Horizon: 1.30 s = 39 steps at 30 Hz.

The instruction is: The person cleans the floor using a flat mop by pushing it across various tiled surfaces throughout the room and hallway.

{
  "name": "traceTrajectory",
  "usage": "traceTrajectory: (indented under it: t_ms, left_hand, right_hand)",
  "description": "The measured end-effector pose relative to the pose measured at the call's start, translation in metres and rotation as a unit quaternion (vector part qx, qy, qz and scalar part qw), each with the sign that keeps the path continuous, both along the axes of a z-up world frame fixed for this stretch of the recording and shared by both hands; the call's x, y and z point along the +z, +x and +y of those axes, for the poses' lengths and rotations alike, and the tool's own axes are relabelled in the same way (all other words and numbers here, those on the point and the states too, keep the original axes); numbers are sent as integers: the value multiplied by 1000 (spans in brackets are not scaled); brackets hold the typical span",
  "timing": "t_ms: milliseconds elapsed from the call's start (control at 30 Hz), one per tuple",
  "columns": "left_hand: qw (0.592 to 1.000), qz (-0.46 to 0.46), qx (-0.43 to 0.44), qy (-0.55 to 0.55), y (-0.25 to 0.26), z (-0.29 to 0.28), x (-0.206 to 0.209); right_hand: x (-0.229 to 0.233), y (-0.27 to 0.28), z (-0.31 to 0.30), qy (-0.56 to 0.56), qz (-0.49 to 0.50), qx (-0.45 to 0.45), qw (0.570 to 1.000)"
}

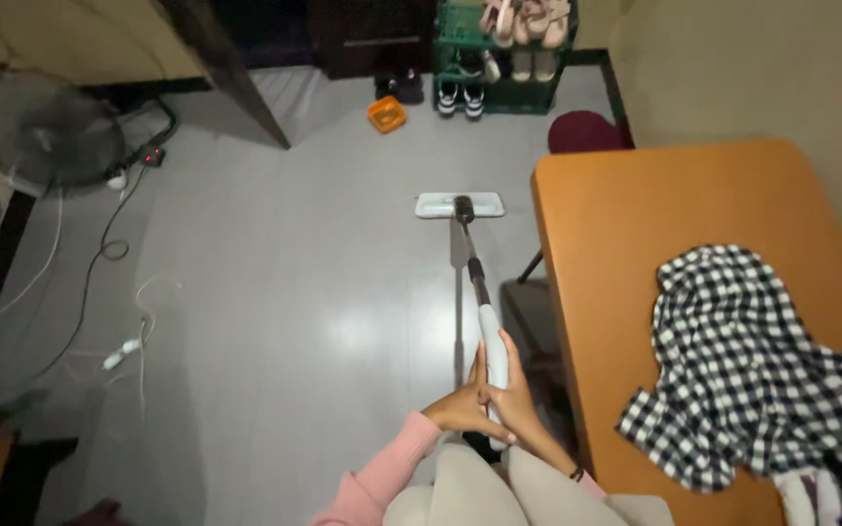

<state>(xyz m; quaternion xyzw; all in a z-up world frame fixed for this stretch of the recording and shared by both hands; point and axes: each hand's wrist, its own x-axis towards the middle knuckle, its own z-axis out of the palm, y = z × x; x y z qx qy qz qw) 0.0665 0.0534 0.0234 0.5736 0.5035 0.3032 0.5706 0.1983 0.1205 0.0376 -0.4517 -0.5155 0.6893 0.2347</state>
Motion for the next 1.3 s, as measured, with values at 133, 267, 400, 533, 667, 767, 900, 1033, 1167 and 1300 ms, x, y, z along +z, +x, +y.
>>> traceTrajectory:
  t_ms: [133,267,400,533,667,767,900,1033,1167,1300]
  left_hand:
    - [996,-76,40,23,-18,55,-16]
    - [1000,-2,22,-4,-37,102,-33]
    - [996,88,-3,-23,-45,129,-45]
    - [999,1,46,-15,-45,124,-42]
    - [998,17,46,-42,-42,107,-41]
    - [998,17,45,-37,-39,82,-39]
    - [998,17,47,-37,-28,34,-22]
    - [998,39,28,-47,-14,-40,1]
    - [991,132,-19,-3,2,-108,-4]
    - [999,20,-10,37,26,-176,-8]
  right_hand:
    - [0,-22,58,32,-3,22,999]
    - [-24,-41,101,41,-2,6,999]
    - [-47,-46,124,35,37,-10,999]
    - [-51,-43,125,16,35,-3,999]
    - [-58,-39,111,86,28,22,996]
    - [-58,-35,87,93,29,36,995]
    - [-49,-28,38,43,-14,28,999]
    - [-38,-6,-35,4,5,21,1000]
    - [-28,16,-111,37,-15,6,999]
    - [-25,41,-181,31,42,-10,999]
